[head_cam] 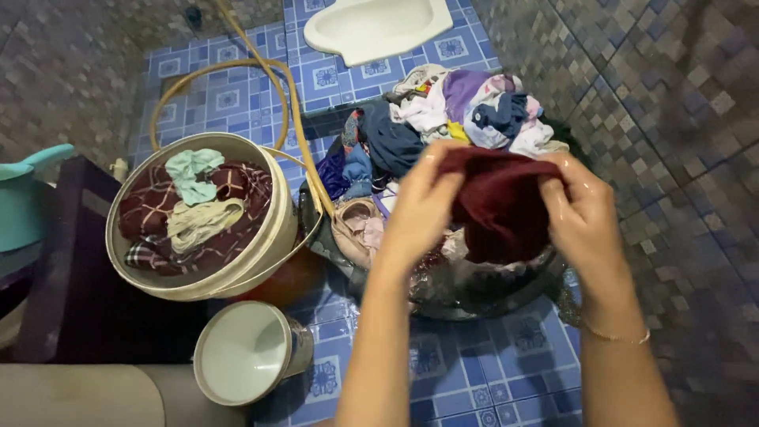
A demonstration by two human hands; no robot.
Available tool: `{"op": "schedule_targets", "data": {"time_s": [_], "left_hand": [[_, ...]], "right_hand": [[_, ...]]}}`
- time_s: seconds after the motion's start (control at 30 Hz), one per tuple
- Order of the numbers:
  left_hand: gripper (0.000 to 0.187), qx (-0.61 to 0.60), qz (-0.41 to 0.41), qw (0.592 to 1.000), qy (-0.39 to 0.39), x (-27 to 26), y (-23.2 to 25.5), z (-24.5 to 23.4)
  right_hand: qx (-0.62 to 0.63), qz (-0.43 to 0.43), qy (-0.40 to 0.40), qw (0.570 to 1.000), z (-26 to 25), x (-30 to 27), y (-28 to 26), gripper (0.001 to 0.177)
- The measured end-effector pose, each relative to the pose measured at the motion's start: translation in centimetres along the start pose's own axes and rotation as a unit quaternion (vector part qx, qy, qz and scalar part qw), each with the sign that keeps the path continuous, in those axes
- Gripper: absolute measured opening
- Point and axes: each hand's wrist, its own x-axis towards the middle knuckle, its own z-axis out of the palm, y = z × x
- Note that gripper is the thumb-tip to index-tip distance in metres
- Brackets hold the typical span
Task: Washing various items of clothing by hand in a basin on a tiled bathroom floor.
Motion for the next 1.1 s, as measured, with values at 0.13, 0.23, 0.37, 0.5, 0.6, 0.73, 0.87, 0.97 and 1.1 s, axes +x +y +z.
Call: {"op": "schedule_targets", "data": {"time_s": [0.13,0.23,0.37,0.5,0.6,0.73,0.87,0.97,1.1], "left_hand": [[0.025,0.082,-0.038,0.994,0.068,0.2,-3.5,-4.2],[0.034,0.261,-0.162,0.946,0.101,-1.6,-10.7,-5.2],[0.058,0.32,-0.275,0.907,-0.006,-6.2,-23.0,-4.6],[0.074,0.325,-0.414,0.845,-0.09,-10.1,-30.3,-3.6],[0.083,0.196,-0.45,0.871,0.013,-10.7,-31.7,-3.0],[0.073,-0.309,-0.504,0.796,0.13,-8.0,-21.9,-1.5],[0.076,-0.425,-0.548,0.715,0.089,-7.7,-21.5,-2.6],[0.073,-0.455,-0.534,0.71,0.068,-8.3,-23.6,-2.9],[0.057,-0.447,-0.489,0.748,0.035,-9.4,-23.9,-2.2]], "right_hand": [[-0.258,0.092,-0.033,0.961,-2.6,-0.4,2.2,0.019],[-0.056,0.226,-0.053,0.971,-1.7,-3.9,9.9,0.02],[-0.204,0.055,-0.177,0.961,3.2,-7.4,20.2,0.019],[-0.478,0.116,-0.278,0.825,7.8,-7.9,21.0,0.025],[-0.459,0.144,-0.212,0.851,9.4,-6.5,22.6,0.026],[-0.228,0.212,0.055,0.949,10.8,-7.2,16.8,0.026],[-0.134,-0.09,0.065,0.985,13.4,-9.9,4.4,0.01],[-0.146,-0.206,-0.059,0.966,13.6,-9.7,2.5,0.017],[-0.199,-0.169,-0.033,0.965,11.4,-6.1,13.6,0.032]]}}
